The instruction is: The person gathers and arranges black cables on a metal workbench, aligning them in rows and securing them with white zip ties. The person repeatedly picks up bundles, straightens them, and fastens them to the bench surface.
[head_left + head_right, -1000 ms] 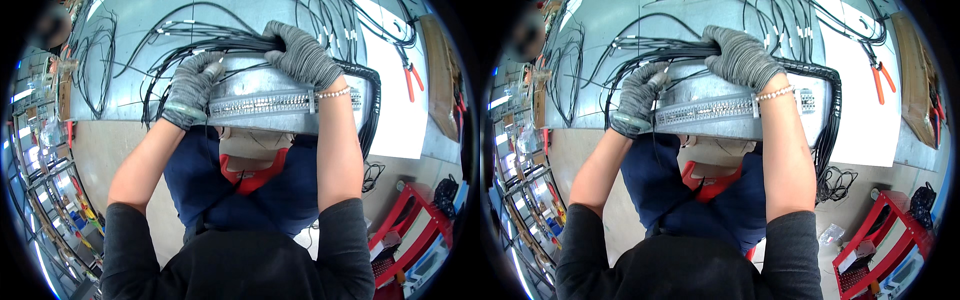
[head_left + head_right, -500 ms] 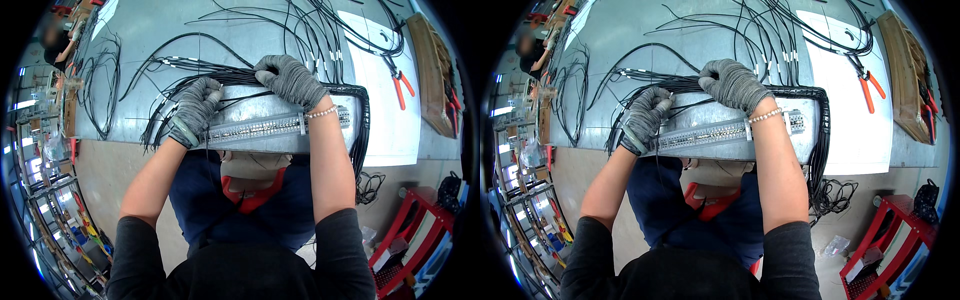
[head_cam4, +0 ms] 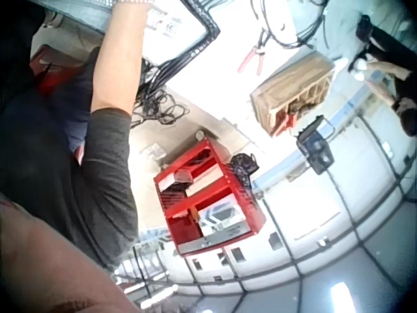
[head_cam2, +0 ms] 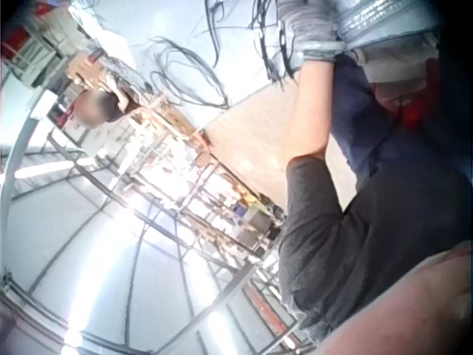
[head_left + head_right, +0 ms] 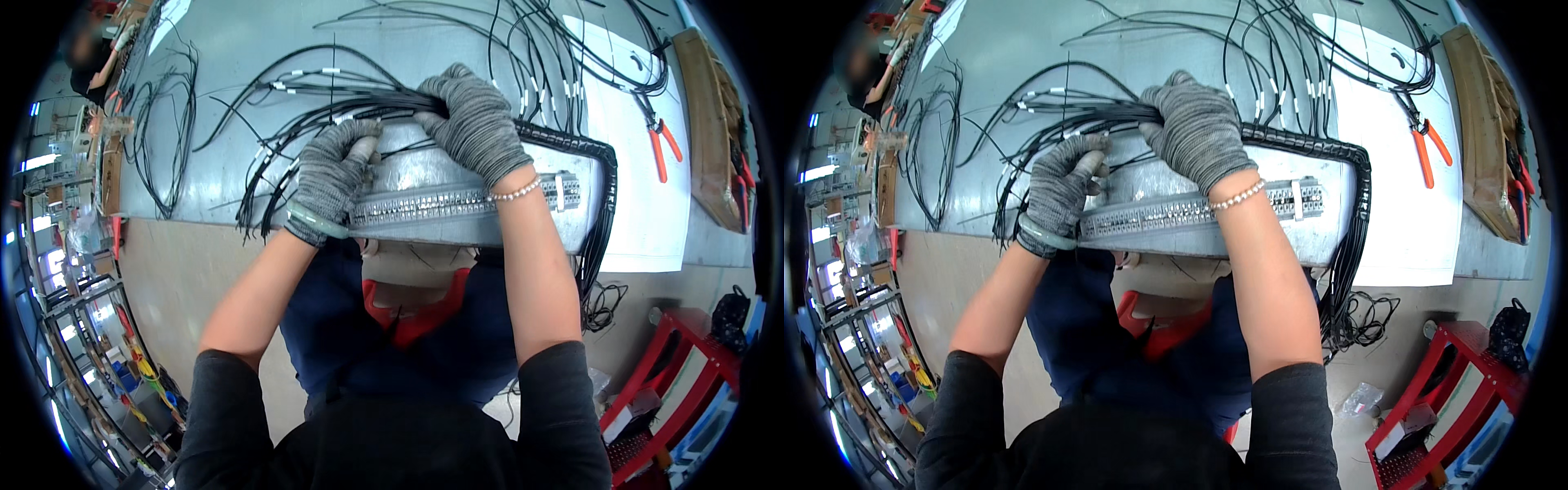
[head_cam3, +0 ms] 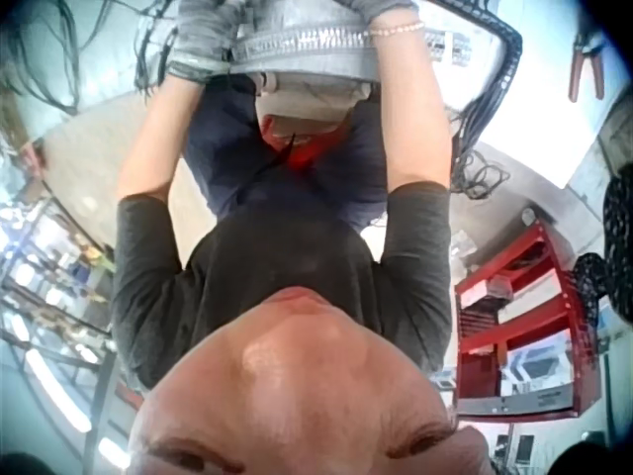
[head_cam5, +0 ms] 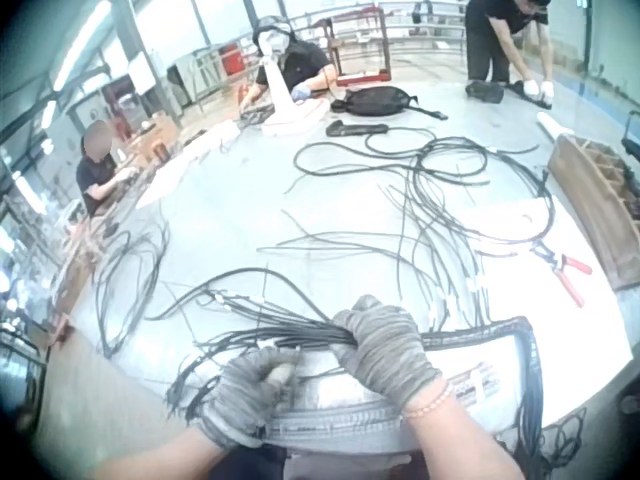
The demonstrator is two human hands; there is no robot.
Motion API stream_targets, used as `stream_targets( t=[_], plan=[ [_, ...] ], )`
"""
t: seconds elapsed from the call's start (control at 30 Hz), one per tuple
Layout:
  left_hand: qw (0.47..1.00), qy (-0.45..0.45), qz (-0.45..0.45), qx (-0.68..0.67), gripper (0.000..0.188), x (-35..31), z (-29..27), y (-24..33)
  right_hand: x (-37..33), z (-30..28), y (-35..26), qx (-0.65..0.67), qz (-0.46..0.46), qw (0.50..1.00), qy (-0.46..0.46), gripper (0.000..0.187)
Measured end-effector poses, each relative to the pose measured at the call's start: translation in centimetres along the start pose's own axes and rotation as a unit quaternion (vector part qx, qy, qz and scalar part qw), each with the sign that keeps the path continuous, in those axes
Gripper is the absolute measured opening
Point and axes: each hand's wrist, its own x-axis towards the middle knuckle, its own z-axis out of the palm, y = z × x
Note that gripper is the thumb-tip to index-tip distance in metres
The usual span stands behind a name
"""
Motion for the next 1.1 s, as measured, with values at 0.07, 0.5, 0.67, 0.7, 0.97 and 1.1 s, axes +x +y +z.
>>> stream_targets(
  t=[0.07, 0.5, 0.67, 0.7, 0.97, 1.1],
  plan=[
    [0.998, -0.025, 0.005, 0.050, 0.019, 0.1, -0.2, -0.9, -0.3, 0.4, 0.3, 0.026, -0.030, 0.997, 0.064, 0.027],
    [0.981, -0.110, -0.021, -0.156, 0.023, 2.6, -2.5, -1.5, 0.2, -0.6, 0.1, 0.362, 0.059, 0.929, 0.037, 0.025],
    [0.947, -0.146, -0.075, -0.278, 0.023, 2.4, -3.3, -2.7, -0.3, -0.1, -1.2, 0.366, 0.063, 0.925, 0.078, 0.035],
    [0.947, -0.137, -0.077, -0.279, 0.024, 2.3, -3.6, -3.0, 0.0, -0.1, -1.3, 0.382, 0.038, 0.922, 0.053, 0.034],
    [0.969, -0.089, -0.092, -0.209, 0.019, 0.1, -2.7, 1.0, 0.2, -0.5, 0.0, 0.391, 0.028, 0.918, 0.052, 0.027],
    [0.992, -0.070, 0.048, -0.097, 0.018, 0.2, -2.2, 1.0, 0.2, -0.4, 0.2, 0.417, 0.000, 0.908, 0.047, 0.025]
  ],
)
